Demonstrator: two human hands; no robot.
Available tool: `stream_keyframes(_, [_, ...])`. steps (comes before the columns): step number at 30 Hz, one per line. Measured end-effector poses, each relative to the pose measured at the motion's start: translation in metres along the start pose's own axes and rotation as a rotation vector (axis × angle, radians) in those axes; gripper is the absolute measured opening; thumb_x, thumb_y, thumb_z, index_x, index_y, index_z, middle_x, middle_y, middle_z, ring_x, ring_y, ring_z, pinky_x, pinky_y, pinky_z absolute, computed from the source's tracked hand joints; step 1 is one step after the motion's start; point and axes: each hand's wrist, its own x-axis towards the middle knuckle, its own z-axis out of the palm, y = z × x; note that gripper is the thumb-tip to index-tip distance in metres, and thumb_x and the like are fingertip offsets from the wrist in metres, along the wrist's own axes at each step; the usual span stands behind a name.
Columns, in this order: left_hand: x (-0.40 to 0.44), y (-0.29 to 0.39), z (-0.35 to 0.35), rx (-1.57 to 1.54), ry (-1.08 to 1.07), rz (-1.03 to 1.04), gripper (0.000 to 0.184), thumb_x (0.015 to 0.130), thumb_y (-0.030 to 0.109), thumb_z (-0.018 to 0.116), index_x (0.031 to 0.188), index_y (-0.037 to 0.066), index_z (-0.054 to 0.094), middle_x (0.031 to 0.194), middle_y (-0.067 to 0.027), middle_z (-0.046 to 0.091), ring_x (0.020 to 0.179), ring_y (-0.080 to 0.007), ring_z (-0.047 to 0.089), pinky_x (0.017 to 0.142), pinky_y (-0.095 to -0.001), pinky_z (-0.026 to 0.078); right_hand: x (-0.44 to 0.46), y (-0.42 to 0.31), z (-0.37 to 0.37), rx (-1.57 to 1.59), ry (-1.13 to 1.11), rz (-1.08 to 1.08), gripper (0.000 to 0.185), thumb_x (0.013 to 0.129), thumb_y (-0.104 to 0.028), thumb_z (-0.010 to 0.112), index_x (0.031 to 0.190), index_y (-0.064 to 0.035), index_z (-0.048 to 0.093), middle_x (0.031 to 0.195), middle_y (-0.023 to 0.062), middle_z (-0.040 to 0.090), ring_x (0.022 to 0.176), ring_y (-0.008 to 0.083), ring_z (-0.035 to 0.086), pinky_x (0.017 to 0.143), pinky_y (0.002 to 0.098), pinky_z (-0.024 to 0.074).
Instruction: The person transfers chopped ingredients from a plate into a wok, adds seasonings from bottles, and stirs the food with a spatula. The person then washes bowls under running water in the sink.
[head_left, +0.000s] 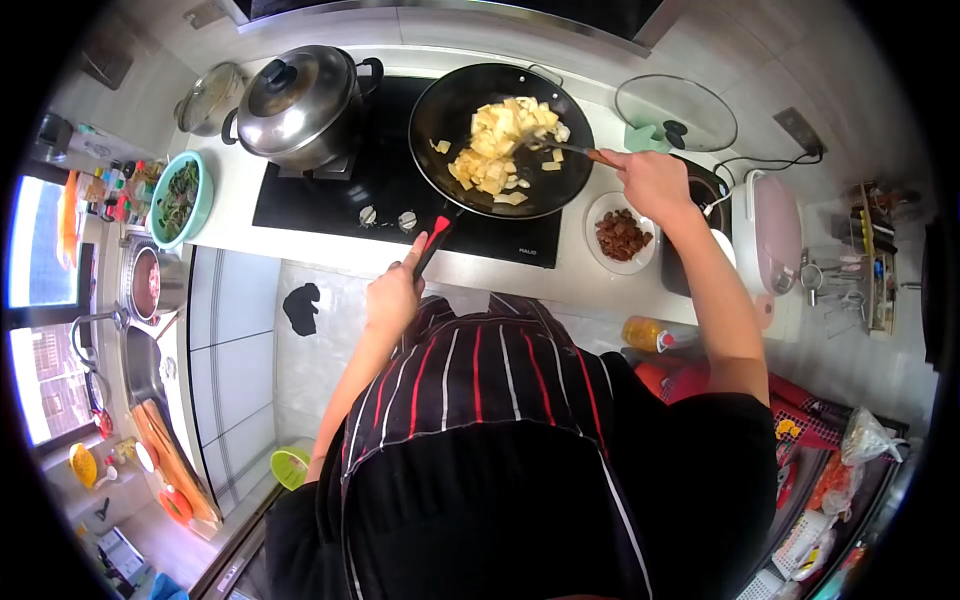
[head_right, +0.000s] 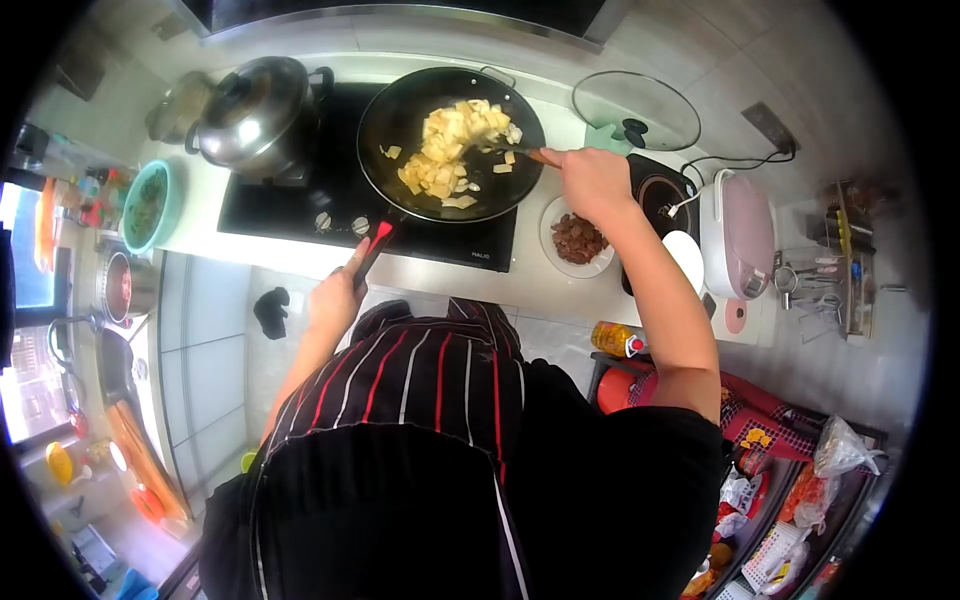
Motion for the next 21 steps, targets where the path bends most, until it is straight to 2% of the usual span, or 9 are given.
stream_keyframes(2, [0.000,0.000,-0.005,-0.001,-0.011,-0.021,0.081,0.079,0.014,0.065,0.146,0.037,0.025,0.082,-0.0142,0.063,0.074,-0.0352,0.065,0.068,-0.0464,0.052,0.004,-0.001,-0.010,0.063,-0.001,0.040,0.038,0.085,-0.018,0.056,0.118,-0.0337,0.065,0.086,0.0116,0.067,0.080,0.0279,0.065,0.066,0.0417,0.0503])
stream_keyframes(3, [0.001,0.003,-0.008,-0.006,-0.021,-0.045,0.080,0.079,0.014,0.064,0.145,0.038,0.027,0.082,-0.0145,0.063,0.076,-0.0354,0.064,0.069,-0.0466,0.052,0.003,0.008,-0.021,0.012,0.047,0.018,0.038,0.084,-0.016,0.056,0.116,-0.0338,0.066,0.084,0.0112,0.067,0.080,0.0278,0.065,0.066,0.0415,0.0501])
stream_keyframes(6, [0.000,0.006,-0.005,-0.011,-0.018,-0.065,0.079,0.079,0.012,0.064,0.145,0.038,0.029,0.081,-0.0147,0.063,0.077,-0.0353,0.064,0.069,-0.0465,0.051,-0.004,0.018,-0.059,-0.123,-0.030,0.039,0.038,0.084,-0.013,0.055,0.112,-0.0346,0.068,0.080,0.0099,0.068,0.079,0.0274,0.065,0.064,0.0406,0.0502])
stream_keyframes(9, [0.000,0.004,-0.002,-0.012,0.009,-0.059,0.080,0.078,0.012,0.064,0.145,0.038,0.029,0.081,-0.0146,0.062,0.076,-0.0351,0.064,0.069,-0.0459,0.052,0.013,0.024,-0.022,-0.144,0.035,-0.037,0.035,0.086,-0.017,0.054,0.115,-0.0336,0.067,0.083,0.0097,0.068,0.081,0.0271,0.065,0.067,0.0413,0.0501])
stream_keyframes(12, [-0.001,0.004,-0.001,-0.019,0.020,-0.053,0.080,0.078,0.011,0.063,0.145,0.038,0.029,0.081,-0.0146,0.062,0.076,-0.0349,0.064,0.069,-0.0458,0.052,0.033,0.016,0.014,0.128,-0.020,0.035,0.034,0.090,-0.022,0.051,0.121,-0.0308,0.063,0.092,0.0113,0.068,0.088,0.0275,0.064,0.075,0.0403,0.0497])
stream_keyframes(16, [-0.002,0.005,-0.005,-0.001,0.000,-0.060,0.079,0.079,0.012,0.062,0.145,0.039,0.028,0.081,-0.0145,0.063,0.076,-0.0348,0.064,0.069,-0.0463,0.051,0.055,0.075,0.005,0.532,-0.124,0.098,0.036,0.092,-0.027,0.050,0.128,-0.0284,0.058,0.109,0.0120,0.066,0.100,0.0295,0.061,0.086,0.0366,0.0461])
stream_keyframes(17, [-0.002,0.006,-0.005,0.000,-0.003,-0.069,0.079,0.079,0.012,0.062,0.145,0.039,0.027,0.082,-0.0145,0.063,0.076,-0.0347,0.064,0.069,-0.0463,0.051,0.066,0.095,0.017,0.605,-0.108,0.093,0.038,0.094,-0.022,0.051,0.131,-0.0174,0.056,0.075,0.0017,0.061,0.067,0.0110,0.055,0.066,0.0272,0.0429])
stream_keyframes(19, [-0.002,0.006,-0.006,0.004,-0.012,-0.081,0.079,0.080,0.013,0.062,0.145,0.040,0.027,0.082,-0.0144,0.063,0.077,-0.0345,0.064,0.070,-0.0463,0.051,0.086,0.115,0.041,0.676,-0.159,0.137,0.038,0.095,-0.024,0.049,0.131,-0.0148,0.056,0.069,-0.0030,0.054,0.057,0.0067,0.047,0.053,0.0232,0.0384])
stream_keyframes(21, [-0.002,0.008,-0.007,0.003,-0.008,-0.079,0.079,0.080,0.013,0.062,0.145,0.040,0.026,0.082,-0.0143,0.063,0.077,-0.0343,0.064,0.070,-0.0461,0.051,0.087,0.089,0.056,1.016,-0.327,0.316,0.037,0.096,-0.026,0.048,0.132,-0.0201,0.056,0.064,-0.0055,0.047,0.049,0.0050,0.037,0.041,0.0226,0.0287])
